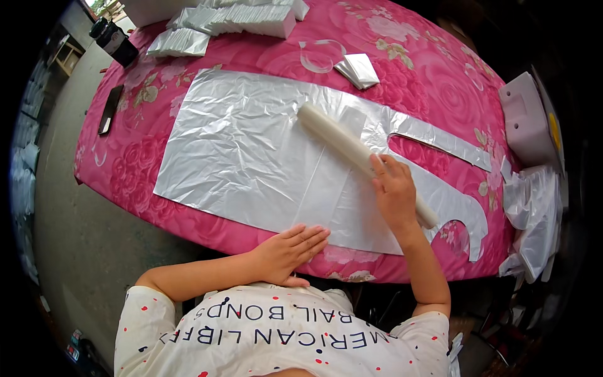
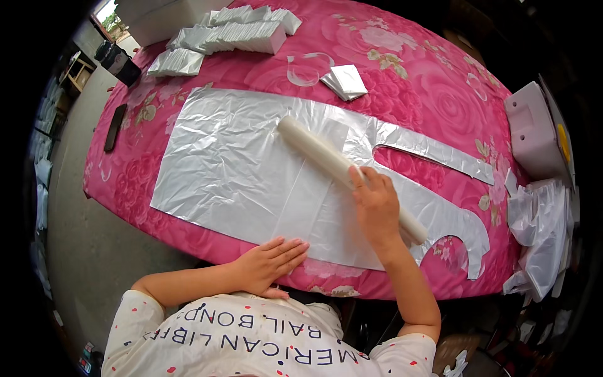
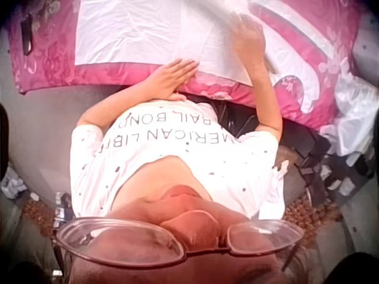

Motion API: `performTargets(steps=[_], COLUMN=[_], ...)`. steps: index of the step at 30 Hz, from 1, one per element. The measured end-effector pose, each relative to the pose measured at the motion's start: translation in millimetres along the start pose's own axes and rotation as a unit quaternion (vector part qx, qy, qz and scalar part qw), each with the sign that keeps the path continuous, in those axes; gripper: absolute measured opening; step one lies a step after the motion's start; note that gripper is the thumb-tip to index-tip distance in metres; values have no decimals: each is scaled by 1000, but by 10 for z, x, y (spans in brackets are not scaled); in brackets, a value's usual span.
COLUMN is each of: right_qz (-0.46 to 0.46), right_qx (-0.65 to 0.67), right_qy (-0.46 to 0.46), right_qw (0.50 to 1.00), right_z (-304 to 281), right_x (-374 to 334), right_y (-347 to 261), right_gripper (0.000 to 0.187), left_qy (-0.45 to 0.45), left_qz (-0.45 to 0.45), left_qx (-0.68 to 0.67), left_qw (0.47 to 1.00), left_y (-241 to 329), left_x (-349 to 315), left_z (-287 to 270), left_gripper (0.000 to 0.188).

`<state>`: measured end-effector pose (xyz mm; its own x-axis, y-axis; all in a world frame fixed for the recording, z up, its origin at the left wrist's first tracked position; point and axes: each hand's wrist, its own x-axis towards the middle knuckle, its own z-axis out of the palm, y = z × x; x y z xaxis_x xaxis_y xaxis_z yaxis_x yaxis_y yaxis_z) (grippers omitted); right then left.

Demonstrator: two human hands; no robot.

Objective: The person wraps small white rectangular items in clear plastic film on a pink floral tablecloth. They unroll the film, place an item, fold the film around it, and set the wrapped unit aside. The person repeats this process for multiple items.

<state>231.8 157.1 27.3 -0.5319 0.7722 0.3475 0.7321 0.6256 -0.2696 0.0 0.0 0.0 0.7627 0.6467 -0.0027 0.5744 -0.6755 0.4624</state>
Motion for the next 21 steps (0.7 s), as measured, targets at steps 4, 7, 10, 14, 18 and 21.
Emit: performTargets(steps=[4, 7, 10, 14, 18, 21], right_qz=[83, 75, 19, -72, -85, -71], right_qx=[-49, 12, 160, 178, 158, 147], right_qy=[65, 65, -32, -90, -62, -21], right_qw=[993, 995, 986, 977, 982, 986], right_z=[-236, -324, -345, -172, -62, 101], right_x=[-7, -176, -298, -329, 19, 383], right_y=[463, 292, -146, -471, -360, -165], right_gripper=[57, 57, 61, 51, 45, 41], left_qy=[30, 26, 12, 20, 13, -6], left_qz=[58, 75, 68, 9, -17, 11], left_qx=[-63, -61, -12, 27, 25, 14], left_qw=[996, 995, 998, 999, 999, 1000], left_y=[-112, -263, -260, -10, 71, 18], left_x=[3, 51, 66, 62, 70, 65], left_z=[-112, -268, -212, -2, 24, -51], left_gripper=[86, 84, 82, 79, 80, 78])
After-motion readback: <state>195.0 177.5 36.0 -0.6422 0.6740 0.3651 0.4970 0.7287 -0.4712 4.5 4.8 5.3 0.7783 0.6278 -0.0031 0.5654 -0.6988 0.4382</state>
